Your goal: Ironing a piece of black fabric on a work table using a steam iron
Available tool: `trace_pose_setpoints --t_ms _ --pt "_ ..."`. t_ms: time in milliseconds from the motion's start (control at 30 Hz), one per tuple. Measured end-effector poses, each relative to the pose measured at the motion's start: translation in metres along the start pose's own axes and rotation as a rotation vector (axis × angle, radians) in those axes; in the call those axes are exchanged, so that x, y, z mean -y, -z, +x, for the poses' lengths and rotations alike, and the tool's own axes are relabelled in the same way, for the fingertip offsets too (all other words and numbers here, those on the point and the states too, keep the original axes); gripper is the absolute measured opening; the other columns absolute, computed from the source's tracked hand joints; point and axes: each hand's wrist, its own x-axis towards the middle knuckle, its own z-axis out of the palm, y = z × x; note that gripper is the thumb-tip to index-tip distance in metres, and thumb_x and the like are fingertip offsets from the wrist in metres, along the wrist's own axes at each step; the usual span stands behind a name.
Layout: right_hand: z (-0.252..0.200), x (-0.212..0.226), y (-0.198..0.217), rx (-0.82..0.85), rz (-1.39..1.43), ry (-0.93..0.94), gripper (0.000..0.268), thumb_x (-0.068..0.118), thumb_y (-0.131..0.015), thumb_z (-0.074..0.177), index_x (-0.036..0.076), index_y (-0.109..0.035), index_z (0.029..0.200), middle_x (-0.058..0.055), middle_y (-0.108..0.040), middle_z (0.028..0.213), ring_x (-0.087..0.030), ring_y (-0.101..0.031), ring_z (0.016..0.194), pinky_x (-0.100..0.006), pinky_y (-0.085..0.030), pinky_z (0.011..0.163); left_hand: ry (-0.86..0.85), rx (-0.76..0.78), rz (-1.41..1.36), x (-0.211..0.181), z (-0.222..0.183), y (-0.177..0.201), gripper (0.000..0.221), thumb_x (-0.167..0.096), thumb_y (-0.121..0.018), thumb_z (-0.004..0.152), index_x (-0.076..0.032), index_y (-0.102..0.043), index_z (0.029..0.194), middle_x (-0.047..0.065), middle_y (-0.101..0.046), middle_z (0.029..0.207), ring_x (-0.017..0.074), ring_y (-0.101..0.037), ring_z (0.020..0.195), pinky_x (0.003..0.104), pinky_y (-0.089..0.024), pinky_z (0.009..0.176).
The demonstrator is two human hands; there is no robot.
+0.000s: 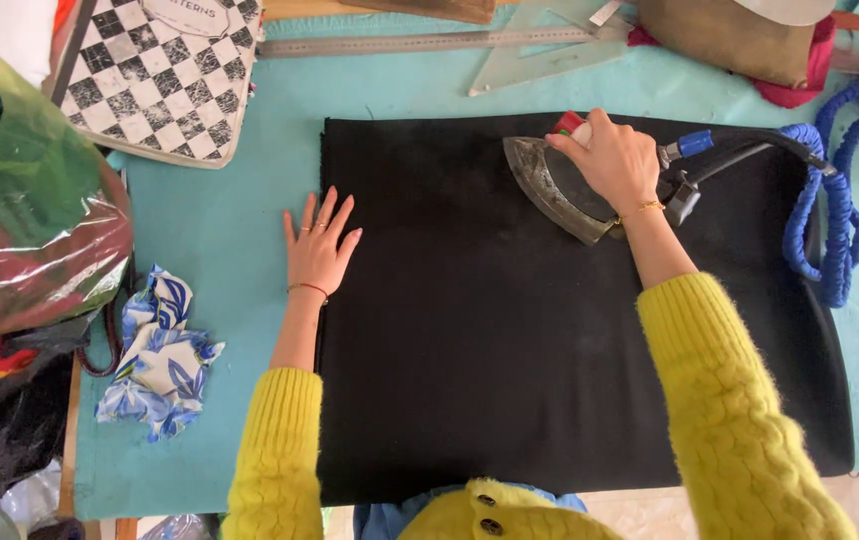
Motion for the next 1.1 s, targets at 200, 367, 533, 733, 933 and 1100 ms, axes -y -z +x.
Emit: trace_pose_setpoints --t_ms 200,367,533,733,933,1100 --pt "-0.019 0.012 0.012 0.071 0.095 -0.086 0.063 0.069 -0.058 0.103 0.007 -0.062 0.097 -0.027 -0.073 0.083 -0.051 -0.073 0.089 -0.055 -0.053 0.078 0.057 -0.013 0.014 0.009 0.004 -0.009 0.053 -0.058 -0.022 0.111 -0.046 -0.025 0.162 -0.015 -0.012 0.173 0.0208 -0.012 0.159 0.059 -0.001 0.128" --pt "-0.094 0.042 0.043 0.147 0.042 -0.071 0.063 0.071 -0.052 0.103 0.01 -0.061 0.095 -0.024 -0.073 0.081 -0.045 -0.075 0.083 -0.051 -0.056 0.078 0.055 -0.018 -0.002 0.017 0.009 -0.002 0.05 -0.053 -0.026 0.111 -0.049 -0.025 0.161 -0.013 -0.017 0.173 0.0228 -0.013 0.159 0.061 -0.002 0.127" --pt "-0.183 0.06 0.052 0.1 -0.097 0.028 0.056 0.071 -0.058 0.094 0.015 -0.057 0.094 -0.015 -0.071 0.066 -0.037 -0.075 0.071 -0.044 -0.057 0.075 0.028 -0.053 -0.012 0.026 0.013 -0.003 0.049 -0.053 -0.029 0.111 -0.051 -0.027 0.16 -0.012 -0.023 0.171 0.0235 -0.018 0.158 0.062 -0.007 0.126" --pt "-0.213 0.069 0.053 0.006 -0.016 0.108 0.052 0.067 -0.069 0.087 0.016 -0.06 0.092 -0.006 -0.072 0.063 -0.024 -0.075 0.066 -0.031 -0.054 0.076 0.028 -0.116 0.021 0.025 0.014 -0.004 0.048 -0.05 -0.033 0.112 -0.047 -0.032 0.159 -0.007 -0.031 0.169 0.0261 -0.025 0.156 0.063 -0.011 0.124" --pt "-0.188 0.075 0.04 -0.041 -0.118 0.175 0.052 0.071 -0.064 0.089 0.02 -0.055 0.085 -0.002 -0.068 0.056 -0.02 -0.072 0.059 -0.03 -0.054 0.077 0.026 -0.115 0.018 0.023 0.015 -0.004 0.049 -0.046 -0.034 0.112 -0.043 -0.033 0.161 -0.008 -0.029 0.17 0.0259 -0.024 0.157 0.063 -0.012 0.124" --pt "-0.132 0.089 0.021 -0.133 -0.221 0.219 0.053 0.076 -0.059 0.089 0.023 -0.055 0.088 0.0 -0.067 0.055 -0.019 -0.072 0.057 -0.031 -0.055 0.077 0.051 -0.102 -0.011 0.02 0.014 0.0 0.048 -0.042 -0.031 0.114 -0.041 -0.03 0.162 -0.01 -0.028 0.17 0.0232 -0.022 0.157 0.061 -0.01 0.125"
